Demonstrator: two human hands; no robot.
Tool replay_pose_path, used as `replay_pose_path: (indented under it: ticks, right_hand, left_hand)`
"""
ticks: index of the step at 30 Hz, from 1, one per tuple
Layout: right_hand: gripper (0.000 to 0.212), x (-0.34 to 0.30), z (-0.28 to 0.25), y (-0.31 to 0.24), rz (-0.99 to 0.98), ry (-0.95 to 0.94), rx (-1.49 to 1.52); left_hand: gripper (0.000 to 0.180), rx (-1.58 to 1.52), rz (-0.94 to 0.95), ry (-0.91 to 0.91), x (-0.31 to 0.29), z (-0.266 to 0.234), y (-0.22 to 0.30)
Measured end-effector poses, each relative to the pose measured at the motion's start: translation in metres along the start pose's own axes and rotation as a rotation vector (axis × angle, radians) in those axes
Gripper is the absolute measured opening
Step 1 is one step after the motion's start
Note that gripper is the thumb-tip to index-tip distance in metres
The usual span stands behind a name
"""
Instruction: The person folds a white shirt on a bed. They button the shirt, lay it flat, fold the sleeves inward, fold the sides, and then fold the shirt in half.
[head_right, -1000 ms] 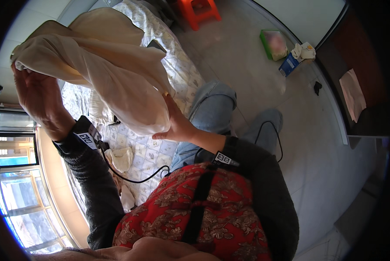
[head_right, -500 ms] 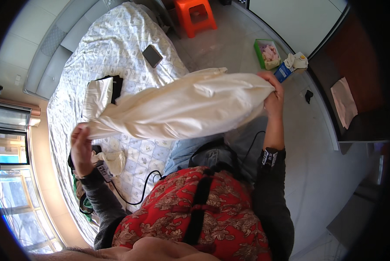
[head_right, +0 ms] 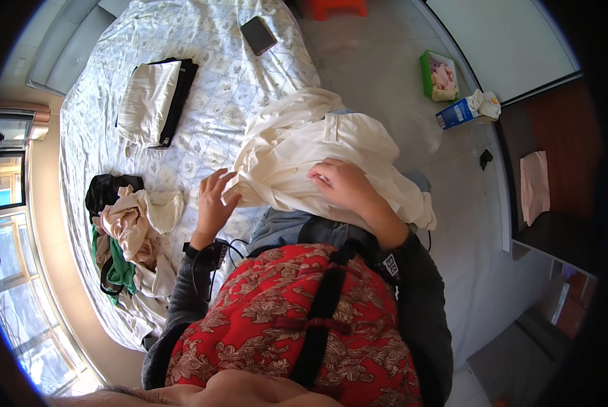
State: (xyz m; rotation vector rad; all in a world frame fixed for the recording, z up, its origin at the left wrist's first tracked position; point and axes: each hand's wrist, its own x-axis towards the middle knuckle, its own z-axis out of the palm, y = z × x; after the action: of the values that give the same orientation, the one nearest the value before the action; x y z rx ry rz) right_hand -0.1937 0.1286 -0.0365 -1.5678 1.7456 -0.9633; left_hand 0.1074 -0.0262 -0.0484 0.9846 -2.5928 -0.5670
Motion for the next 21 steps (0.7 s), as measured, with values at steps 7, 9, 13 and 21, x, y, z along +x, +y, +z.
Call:
replay_pose_path:
  ticks: [7, 9, 13, 21]
  right_hand:
    - [0.011, 0.015, 0.036, -0.009, 0.03, -0.298, -0.187]
    - [0.012, 0.022, 0.032, -0.008, 0.02, -0.272, -0.138]
    - [0.012, 0.044, 0.046, -0.012, -0.065, -0.126, -0.158]
    - [0.01, 0.08, 0.116, 0.002, -0.2, -0.335, -0.573]
  left_hand:
    - [0.026, -0.058, 0.278, 0.085, 0.012, 0.026, 0.028]
    - [0.024, -0.095, 0.31, 0.097, 0.007, 0.021, 0.027]
    - [0.025, -0.209, 0.372, -0.044, -0.013, 0.002, 0.027]
    - [0.024, -0.296, 0.259, -0.104, -0.024, 0.007, 0.034]
